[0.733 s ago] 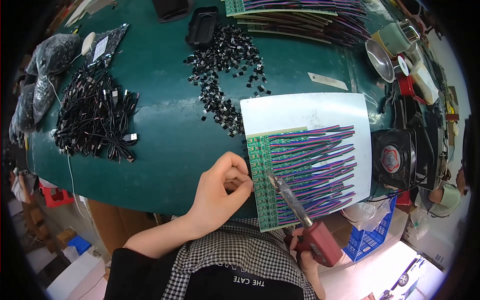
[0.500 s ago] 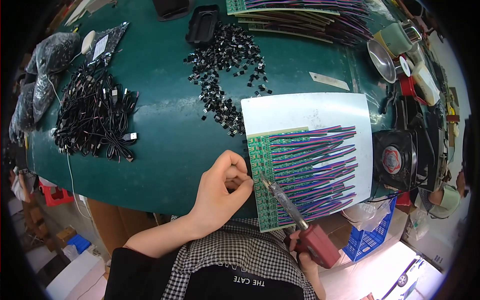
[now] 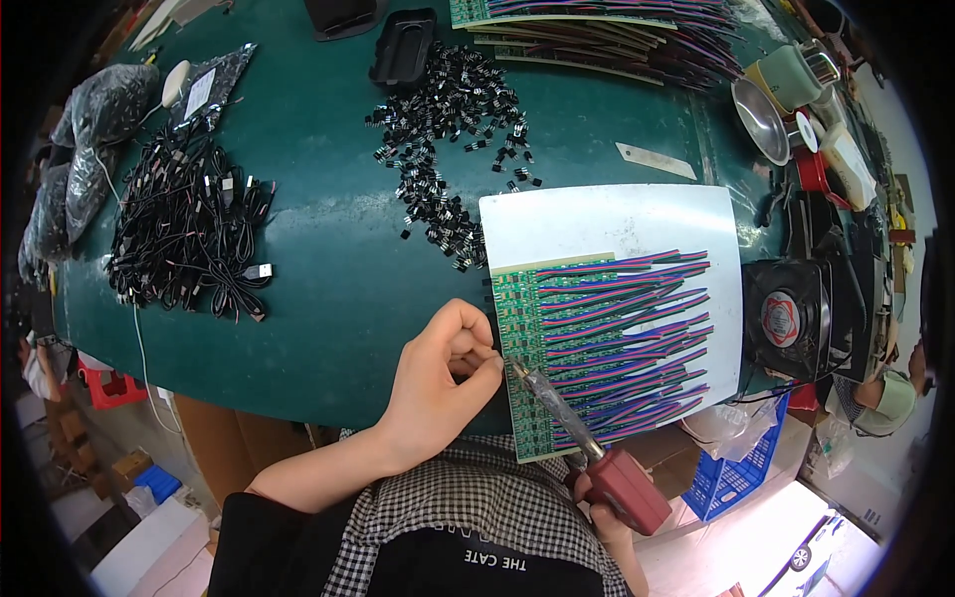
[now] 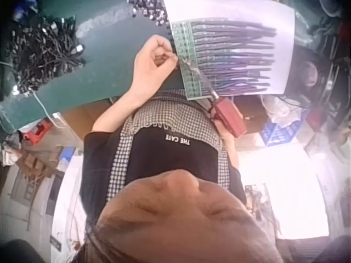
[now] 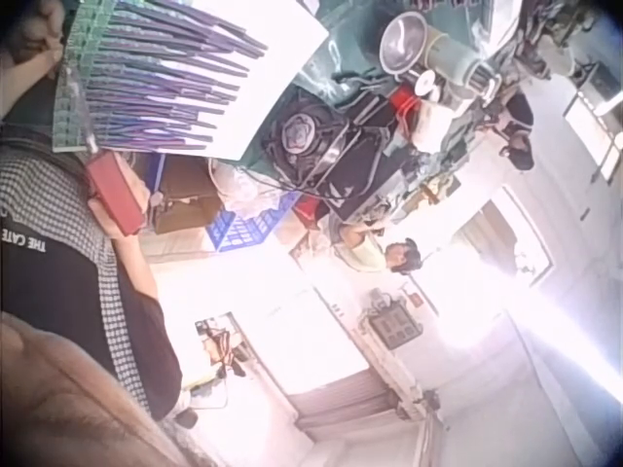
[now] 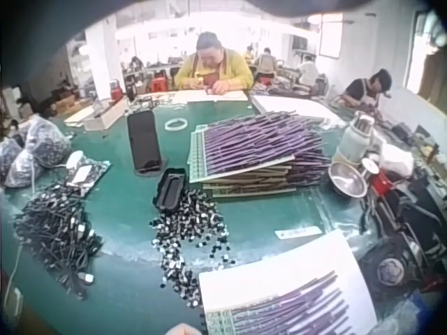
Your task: The person solders small electronic components onto circuit boards one by one using a soldering iron, then solders the exposed wire leads of bundled cables onto the boards.
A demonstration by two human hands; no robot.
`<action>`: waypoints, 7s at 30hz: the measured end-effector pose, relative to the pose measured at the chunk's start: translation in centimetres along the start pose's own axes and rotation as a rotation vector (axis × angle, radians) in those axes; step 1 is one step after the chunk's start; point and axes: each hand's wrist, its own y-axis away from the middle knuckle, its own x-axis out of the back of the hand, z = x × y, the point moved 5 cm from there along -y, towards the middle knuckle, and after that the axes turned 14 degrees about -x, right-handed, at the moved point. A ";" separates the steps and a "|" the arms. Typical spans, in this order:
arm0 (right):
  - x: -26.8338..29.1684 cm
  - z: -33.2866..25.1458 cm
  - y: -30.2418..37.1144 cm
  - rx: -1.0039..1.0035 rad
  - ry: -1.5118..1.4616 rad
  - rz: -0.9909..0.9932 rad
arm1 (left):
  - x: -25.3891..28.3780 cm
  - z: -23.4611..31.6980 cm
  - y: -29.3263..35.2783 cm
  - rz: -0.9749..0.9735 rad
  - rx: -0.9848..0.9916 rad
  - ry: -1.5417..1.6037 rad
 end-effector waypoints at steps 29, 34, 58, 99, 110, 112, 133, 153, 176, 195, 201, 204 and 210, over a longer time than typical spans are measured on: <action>0.4 1.8 1.7 -0.120 0.076 0.045 | 0.1 -0.1 0.0 0.000 -0.014 -0.012; 1.5 0.4 2.9 -0.130 -0.310 0.244 | -0.7 0.1 -0.2 0.037 -0.031 0.054; 10.6 -2.7 5.0 0.315 -0.354 1.074 | 5.8 1.4 -3.0 0.198 -0.221 -0.348; 0.6 1.9 1.8 -0.182 -0.119 0.026 | -0.5 0.1 0.9 0.022 0.037 0.053; 1.1 4.4 2.8 -0.193 0.131 0.012 | -0.3 -0.1 0.7 -0.016 0.035 0.057; 1.1 4.4 2.7 -0.196 0.118 0.016 | -0.3 -0.2 0.6 -0.020 0.030 0.051; 1.6 5.2 3.5 -0.091 0.142 0.093 | -0.4 -0.2 0.7 -0.016 0.020 0.074; 0.9 2.9 2.8 -0.310 -0.003 0.184 | -0.4 -0.3 0.7 -0.025 -0.004 0.052; 0.1 1.7 1.9 -0.211 -0.472 0.016 | 5.0 1.5 -2.0 0.139 -0.094 -0.236; 0.4 1.3 2.5 -0.201 -0.383 0.131 | 6.7 2.9 -6.7 -0.030 -0.287 -0.915; 0.4 1.4 2.3 -0.187 -0.356 0.116 | 7.2 3.3 -6.2 -0.058 -0.560 -1.139; 0.5 1.4 2.2 -0.180 -0.370 0.136 | 8.2 2.9 -5.7 0.025 -0.436 -0.883; 0.5 1.7 2.1 -0.166 -0.397 0.105 | 8.6 1.6 -3.6 0.127 -0.186 -0.365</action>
